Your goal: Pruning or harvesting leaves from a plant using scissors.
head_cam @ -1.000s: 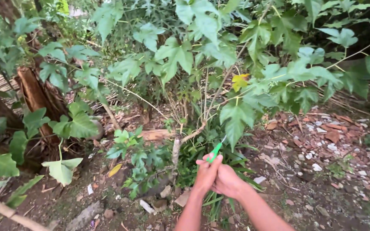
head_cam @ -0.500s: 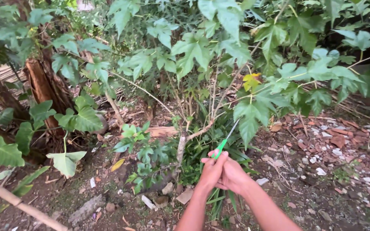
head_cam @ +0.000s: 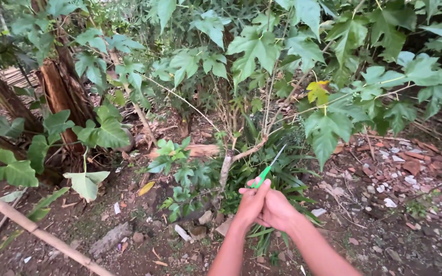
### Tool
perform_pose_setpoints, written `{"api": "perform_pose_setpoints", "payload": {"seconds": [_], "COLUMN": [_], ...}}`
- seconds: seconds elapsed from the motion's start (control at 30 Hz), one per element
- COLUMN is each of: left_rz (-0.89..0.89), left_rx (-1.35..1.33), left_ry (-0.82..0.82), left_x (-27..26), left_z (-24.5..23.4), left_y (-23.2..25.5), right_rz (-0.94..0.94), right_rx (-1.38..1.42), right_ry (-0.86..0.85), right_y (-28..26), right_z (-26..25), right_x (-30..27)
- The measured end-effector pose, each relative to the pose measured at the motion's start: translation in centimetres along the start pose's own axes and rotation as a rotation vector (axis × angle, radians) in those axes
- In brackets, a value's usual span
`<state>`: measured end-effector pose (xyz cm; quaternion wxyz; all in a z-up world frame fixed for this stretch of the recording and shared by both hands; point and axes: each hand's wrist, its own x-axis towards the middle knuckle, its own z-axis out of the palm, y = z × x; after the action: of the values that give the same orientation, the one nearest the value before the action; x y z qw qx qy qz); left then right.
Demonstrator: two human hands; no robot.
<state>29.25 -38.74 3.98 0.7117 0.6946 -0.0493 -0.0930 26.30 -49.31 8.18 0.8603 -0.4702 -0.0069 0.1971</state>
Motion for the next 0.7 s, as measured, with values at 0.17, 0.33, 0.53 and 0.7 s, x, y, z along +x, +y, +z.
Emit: {"api": "perform_pose_setpoints", "payload": {"seconds": [0.17,0.33,0.53,0.7], "left_rz": [-0.079,-0.045,-0.004,0.086], "left_rx": [-0.066,-0.096,-0.049,-0.027], "left_ry": [-0.019,-0.026,0.005,0.036], "left_x": [-2.2,-2.4,-0.3,0.3], "left_z": [-0.2,-0.2,0.3,1.3], "left_y": [2.6,3.0,1.2,0.7], "right_rz": [-0.013,0.016,-0.015,-0.019], "right_rx": [-0.046,-0.038,-0.009,0.000], "right_ry": [-0.036,0.020,0.028,0.038], "right_y": [0.3,-0.1,-0.7,-2.1], "right_z": [0.2,0.5,0.0,0.0], "right_x": [0.5,0.6,0.1,-1.0]}}
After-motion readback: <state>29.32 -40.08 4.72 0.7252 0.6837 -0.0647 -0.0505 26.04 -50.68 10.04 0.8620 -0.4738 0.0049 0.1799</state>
